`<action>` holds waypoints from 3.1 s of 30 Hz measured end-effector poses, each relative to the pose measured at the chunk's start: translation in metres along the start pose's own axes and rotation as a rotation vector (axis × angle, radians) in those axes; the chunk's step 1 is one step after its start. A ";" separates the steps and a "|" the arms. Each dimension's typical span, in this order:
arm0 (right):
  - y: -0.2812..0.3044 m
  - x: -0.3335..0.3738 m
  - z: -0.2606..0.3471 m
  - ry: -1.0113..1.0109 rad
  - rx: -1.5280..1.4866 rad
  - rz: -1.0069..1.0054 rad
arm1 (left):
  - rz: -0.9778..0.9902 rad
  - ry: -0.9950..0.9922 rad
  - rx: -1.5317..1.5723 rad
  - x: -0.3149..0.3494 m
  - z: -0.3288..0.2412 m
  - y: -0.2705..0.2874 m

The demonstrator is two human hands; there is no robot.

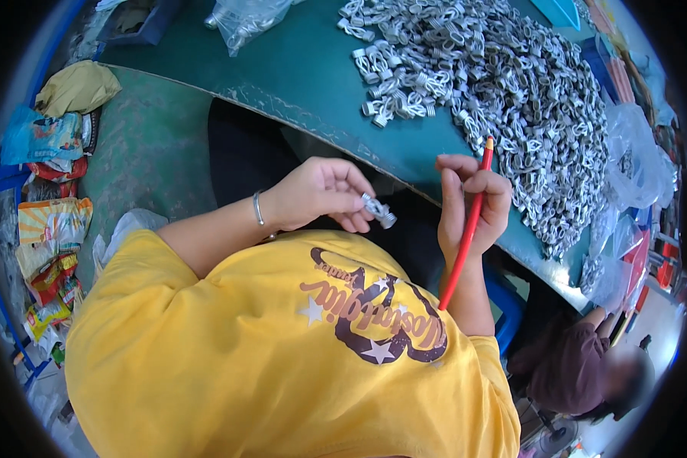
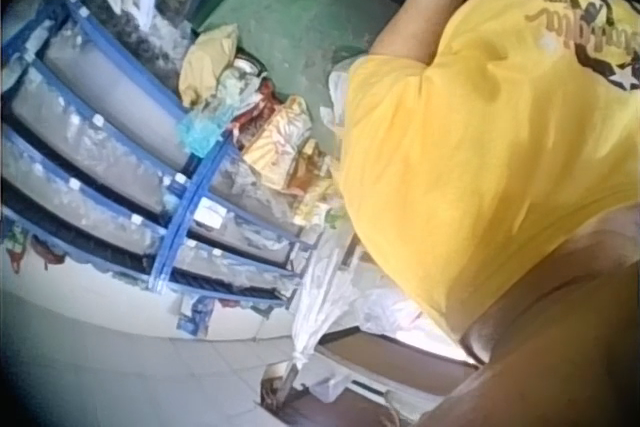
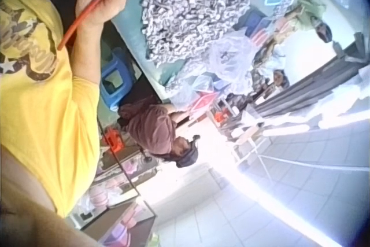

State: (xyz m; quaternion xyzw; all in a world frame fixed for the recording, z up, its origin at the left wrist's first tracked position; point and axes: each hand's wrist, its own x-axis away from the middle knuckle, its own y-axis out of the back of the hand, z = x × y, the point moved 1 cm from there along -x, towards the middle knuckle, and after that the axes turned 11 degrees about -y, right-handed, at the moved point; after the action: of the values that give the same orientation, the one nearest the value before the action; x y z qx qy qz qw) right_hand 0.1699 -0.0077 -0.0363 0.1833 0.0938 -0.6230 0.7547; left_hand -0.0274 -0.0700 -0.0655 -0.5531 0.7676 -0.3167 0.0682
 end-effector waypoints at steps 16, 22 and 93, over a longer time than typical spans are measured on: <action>-0.015 -0.032 -0.008 -0.186 0.037 -0.053 | 0.138 -0.232 -0.618 -0.008 -0.023 -0.015; -0.009 -0.015 0.012 -0.571 -0.541 0.048 | -0.051 -0.469 -0.269 -0.033 -0.030 -0.027; -0.005 -0.004 -0.002 -0.045 -0.300 0.009 | -0.167 -0.662 -0.532 -0.031 -0.031 -0.026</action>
State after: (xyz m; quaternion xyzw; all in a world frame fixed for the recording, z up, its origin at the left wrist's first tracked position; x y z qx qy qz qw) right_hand 0.1639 -0.0043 -0.0371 0.0548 0.1682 -0.6025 0.7783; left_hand -0.0084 -0.0341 -0.0337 -0.6832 0.7119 0.0823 0.1400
